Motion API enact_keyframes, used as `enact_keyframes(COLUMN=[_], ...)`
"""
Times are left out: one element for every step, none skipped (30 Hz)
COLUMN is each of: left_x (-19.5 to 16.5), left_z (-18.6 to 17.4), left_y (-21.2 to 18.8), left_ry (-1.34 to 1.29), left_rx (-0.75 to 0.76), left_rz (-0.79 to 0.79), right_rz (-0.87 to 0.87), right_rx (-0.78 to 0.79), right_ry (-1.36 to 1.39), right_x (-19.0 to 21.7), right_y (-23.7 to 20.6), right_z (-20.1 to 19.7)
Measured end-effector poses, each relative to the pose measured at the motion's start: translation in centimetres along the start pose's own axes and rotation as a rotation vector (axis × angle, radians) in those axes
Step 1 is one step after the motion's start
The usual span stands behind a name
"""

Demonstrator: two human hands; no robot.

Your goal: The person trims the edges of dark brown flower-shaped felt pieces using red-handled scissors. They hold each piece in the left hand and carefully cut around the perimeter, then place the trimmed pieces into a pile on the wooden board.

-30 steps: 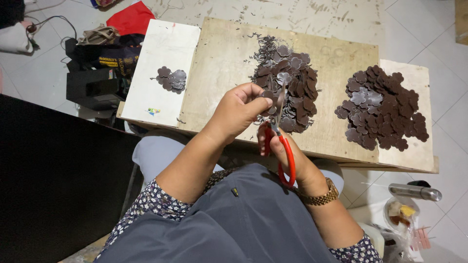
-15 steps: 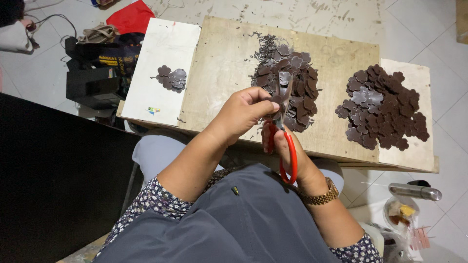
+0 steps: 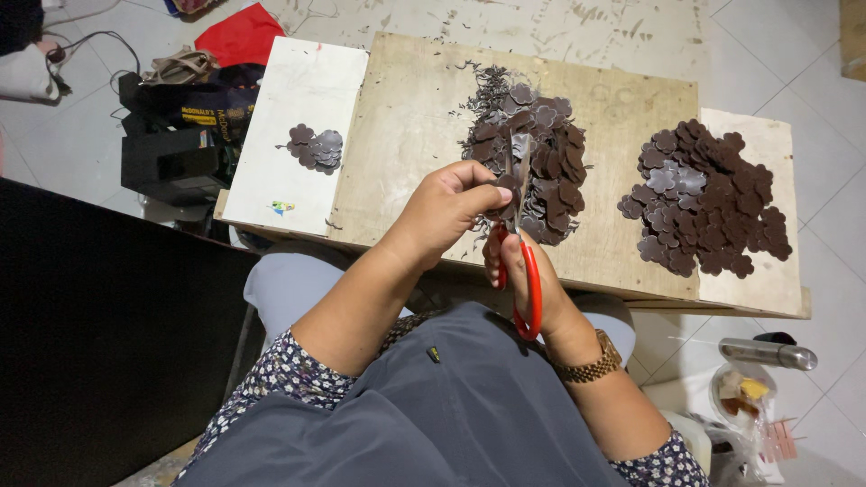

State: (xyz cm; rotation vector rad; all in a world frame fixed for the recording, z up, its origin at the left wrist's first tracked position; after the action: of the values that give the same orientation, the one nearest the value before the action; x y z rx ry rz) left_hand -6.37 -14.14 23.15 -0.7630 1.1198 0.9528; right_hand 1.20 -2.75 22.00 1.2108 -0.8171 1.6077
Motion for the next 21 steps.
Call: enact_keyframes(left_x=[0.0, 0.1, 0.0, 0.0, 0.0, 0.0, 0.0, 0.0, -0.1, -0.1, -0.2, -0.2, -0.1, -0.1, -0.1, -0.2, -0.2, -0.2, -0.2, -0.3, -0.4], left_z=[0.0, 0.0, 0.0, 0.0, 0.0, 0.0, -0.1, -0.1, -0.1, 0.0, 0.0, 0.0, 0.1, 0.1, 0.1, 0.1, 0.0, 0.1, 0.1, 0.1, 0.1], left_y=[0.1, 0.1, 0.1, 0.1, 0.1, 0.0, -0.1, -0.1, -0.1, -0.2, -0.2, -0.2, -0.2, -0.2, -0.2, -0.2, -0.3, -0.3, -0.3, -0.1, 0.0], left_ry=[0.003, 0.005, 0.009, 0.012, 0.015, 0.031, 0.048, 0.064, 0.056, 0.049, 0.041, 0.038, 0.036, 0.033, 0.033, 0.032, 0.032, 0.034, 0.035, 0.036, 0.031], left_rx=[-0.002, -0.004, -0.004, -0.004, -0.005, -0.010, -0.014, -0.019, -0.018, -0.016, -0.015, -0.016, -0.016, -0.017, -0.025, -0.033, -0.040, -0.037, -0.034, -0.028, -0.026], left_rz=[-0.001, -0.002, -0.002, -0.001, -0.001, -0.009, -0.017, -0.025, -0.017, -0.010, -0.002, -0.002, -0.002, -0.002, 0.005, 0.013, 0.020, 0.023, 0.026, 0.030, 0.034], right_rz=[0.010, 0.019, 0.027, 0.036, 0.044, 0.052, 0.060, 0.065, 0.071, 0.076, 0.083, 0.090, 0.097, 0.095, 0.092, 0.090, 0.090, 0.090, 0.091, 0.093, 0.096], right_rx=[-0.005, -0.010, -0.014, -0.018, -0.025, -0.032, -0.039, -0.041, -0.043, -0.045, -0.050, -0.054, -0.059, -0.061, -0.062, -0.064, -0.061, -0.057, -0.054, -0.053, -0.053], right_ry=[0.024, 0.041, 0.058, 0.075, 0.083, 0.090, 0.098, 0.105, 0.112, 0.119, 0.119, 0.119, 0.119, 0.113, 0.107, 0.101, 0.109, 0.117, 0.124, 0.131, 0.137], right_x=[-0.1, -0.2, -0.4, -0.5, -0.6, -0.6, -0.7, -0.8, -0.9, -1.0, -1.0, -1.1, -1.1, -1.1, -1.1, -1.0, -1.0, -0.9, -0.9, -0.8, -0.7], right_y=[0.1, 0.0, 0.0, 0.0, -0.1, -0.2, -0.2, -0.2, -0.2, -0.2, -0.3, -0.3, -0.3, -0.4, -0.4, -0.4, -0.4, -0.4, -0.4, -0.2, -0.2], right_z=[-0.1, -0.1, -0.2, -0.2, -0.3, -0.3, -0.4, -0.4, -0.4, -0.4, -0.5, -0.5, -0.5, -0.5, -0.5, -0.6, -0.5, -0.5, -0.5, -0.5, -0.5])
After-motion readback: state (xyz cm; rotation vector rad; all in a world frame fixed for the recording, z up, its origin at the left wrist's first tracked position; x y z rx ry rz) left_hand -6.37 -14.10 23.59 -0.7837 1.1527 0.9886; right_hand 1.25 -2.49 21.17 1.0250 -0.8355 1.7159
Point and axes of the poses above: each hand's wrist, its own y-axis towards the middle knuckle, its own z-axis out of the palm, x = y × z, the point moved 7 cm from there along y, towards the middle knuckle, and after that the axes turned 13 degrees about y, right-handed, at the moved point
